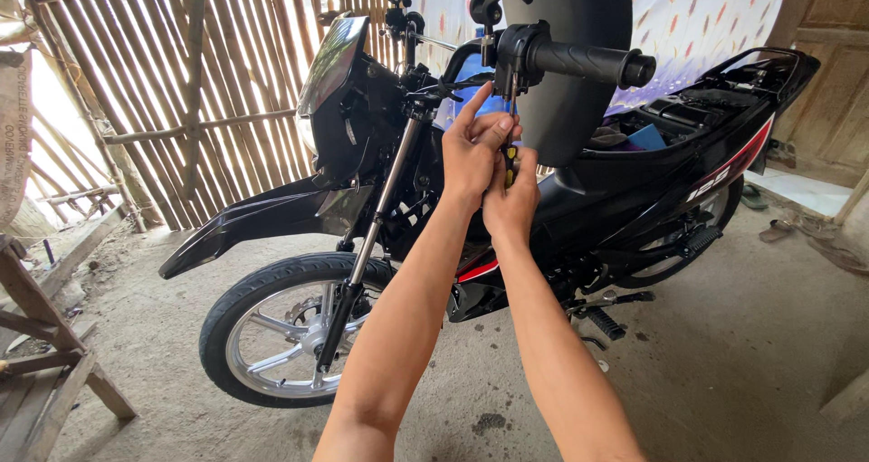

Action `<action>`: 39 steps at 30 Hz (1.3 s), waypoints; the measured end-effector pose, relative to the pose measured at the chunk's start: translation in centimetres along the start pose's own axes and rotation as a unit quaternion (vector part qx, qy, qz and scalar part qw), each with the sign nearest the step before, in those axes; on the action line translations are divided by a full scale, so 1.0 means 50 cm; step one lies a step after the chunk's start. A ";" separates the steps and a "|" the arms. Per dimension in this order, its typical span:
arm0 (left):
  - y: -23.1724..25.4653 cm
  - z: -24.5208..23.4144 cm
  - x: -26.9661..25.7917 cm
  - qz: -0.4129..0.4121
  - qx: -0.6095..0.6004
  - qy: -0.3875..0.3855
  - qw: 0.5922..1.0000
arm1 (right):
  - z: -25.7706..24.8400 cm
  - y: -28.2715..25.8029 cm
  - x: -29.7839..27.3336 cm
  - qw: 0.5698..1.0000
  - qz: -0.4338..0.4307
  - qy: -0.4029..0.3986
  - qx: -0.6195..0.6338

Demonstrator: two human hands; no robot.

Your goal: The person uses a screwdriver to tighten components on a motorcycle handlebar and then wipes the area with a cloth.

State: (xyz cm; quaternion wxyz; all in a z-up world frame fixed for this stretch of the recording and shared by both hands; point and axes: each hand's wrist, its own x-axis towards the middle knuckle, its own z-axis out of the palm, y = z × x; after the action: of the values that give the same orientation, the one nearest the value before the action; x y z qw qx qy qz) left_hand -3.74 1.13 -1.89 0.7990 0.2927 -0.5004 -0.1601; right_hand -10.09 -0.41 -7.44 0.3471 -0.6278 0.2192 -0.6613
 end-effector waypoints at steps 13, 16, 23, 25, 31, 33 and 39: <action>0.027 0.016 0.007 -0.031 0.017 0.026 0.999 | 0.005 -0.010 0.008 1.000 0.012 0.016 -0.002; 0.028 0.017 0.001 -0.044 -0.010 0.025 0.999 | 0.007 0.001 -0.003 0.992 -0.091 0.089 -0.017; -0.001 0.013 0.000 0.041 0.027 0.063 0.997 | 0.009 0.054 0.015 0.924 0.065 -0.045 0.375; 0.000 0.004 0.003 0.046 0.094 0.068 0.992 | 0.002 0.085 0.030 0.861 0.141 -0.134 0.471; 0.021 -0.017 0.002 -0.037 0.196 -0.003 0.980 | 0.016 0.114 0.060 0.629 0.196 -0.316 0.683; 0.022 -0.018 0.006 -0.042 0.202 -0.007 0.979 | 0.010 0.075 0.037 0.696 0.217 -0.275 0.627; -0.002 0.008 0.008 -0.008 0.216 0.065 0.974 | -0.012 0.085 -0.008 0.823 0.139 -0.128 0.535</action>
State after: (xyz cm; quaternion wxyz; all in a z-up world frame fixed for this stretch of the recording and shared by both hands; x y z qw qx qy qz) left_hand -3.92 0.71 -1.51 0.7462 0.4722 -0.4679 -0.0348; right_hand -9.92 -3.03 -10.87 0.7420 -0.3854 -0.1306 -0.5328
